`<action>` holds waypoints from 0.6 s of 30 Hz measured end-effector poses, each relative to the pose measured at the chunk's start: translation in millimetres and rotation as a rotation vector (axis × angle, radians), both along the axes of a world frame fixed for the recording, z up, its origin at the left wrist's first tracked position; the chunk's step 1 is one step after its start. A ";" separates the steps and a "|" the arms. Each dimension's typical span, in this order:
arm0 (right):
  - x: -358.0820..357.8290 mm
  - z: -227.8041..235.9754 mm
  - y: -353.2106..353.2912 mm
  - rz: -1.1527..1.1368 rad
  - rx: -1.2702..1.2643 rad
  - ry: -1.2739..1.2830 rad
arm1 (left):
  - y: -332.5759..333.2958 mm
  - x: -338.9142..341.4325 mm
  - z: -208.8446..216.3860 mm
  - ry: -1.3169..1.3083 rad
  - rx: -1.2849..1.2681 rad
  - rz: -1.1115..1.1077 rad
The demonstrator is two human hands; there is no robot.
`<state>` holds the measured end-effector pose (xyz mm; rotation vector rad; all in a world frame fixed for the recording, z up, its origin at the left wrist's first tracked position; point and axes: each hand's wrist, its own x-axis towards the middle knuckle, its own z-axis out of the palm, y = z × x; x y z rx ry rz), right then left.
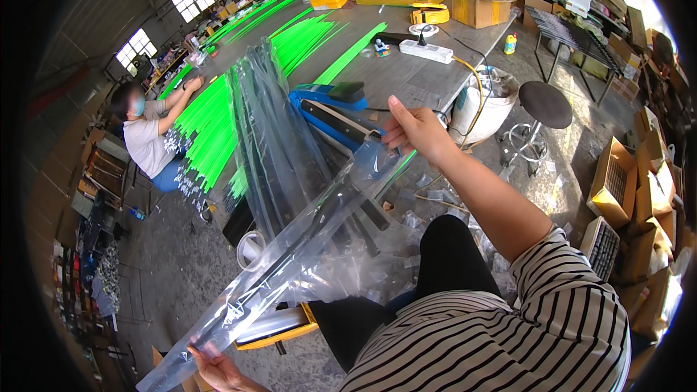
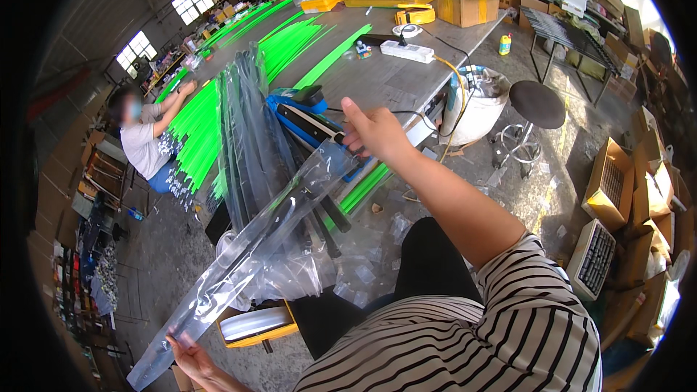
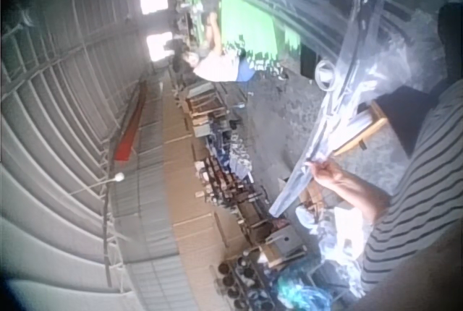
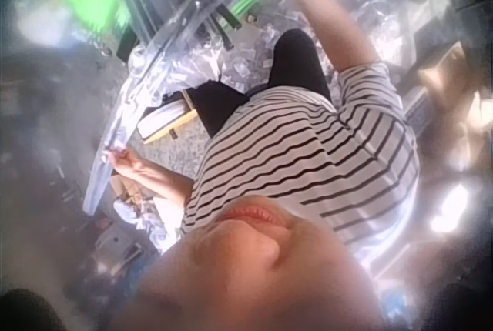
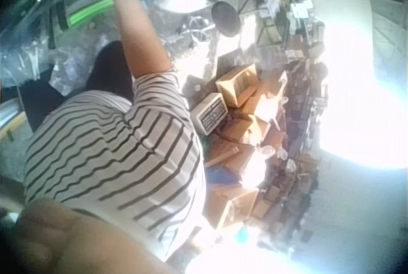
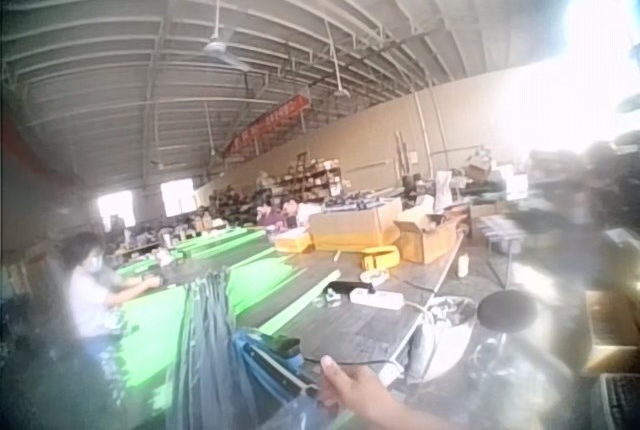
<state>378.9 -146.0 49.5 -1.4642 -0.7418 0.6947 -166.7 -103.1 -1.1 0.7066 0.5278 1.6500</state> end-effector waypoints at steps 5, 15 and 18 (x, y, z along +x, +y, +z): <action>-9.5 14.8 -1.4 0.184 -0.097 0.036 | 5.4 -0.2 -1.9 0.011 -0.022 0.057; -19.0 0.5 6.9 0.178 0.068 -0.152 | 5.8 7.8 -0.5 0.005 -0.028 -0.011; -21.5 2.5 7.1 0.011 0.072 -0.583 | 6.9 7.3 -0.1 0.029 -0.035 0.061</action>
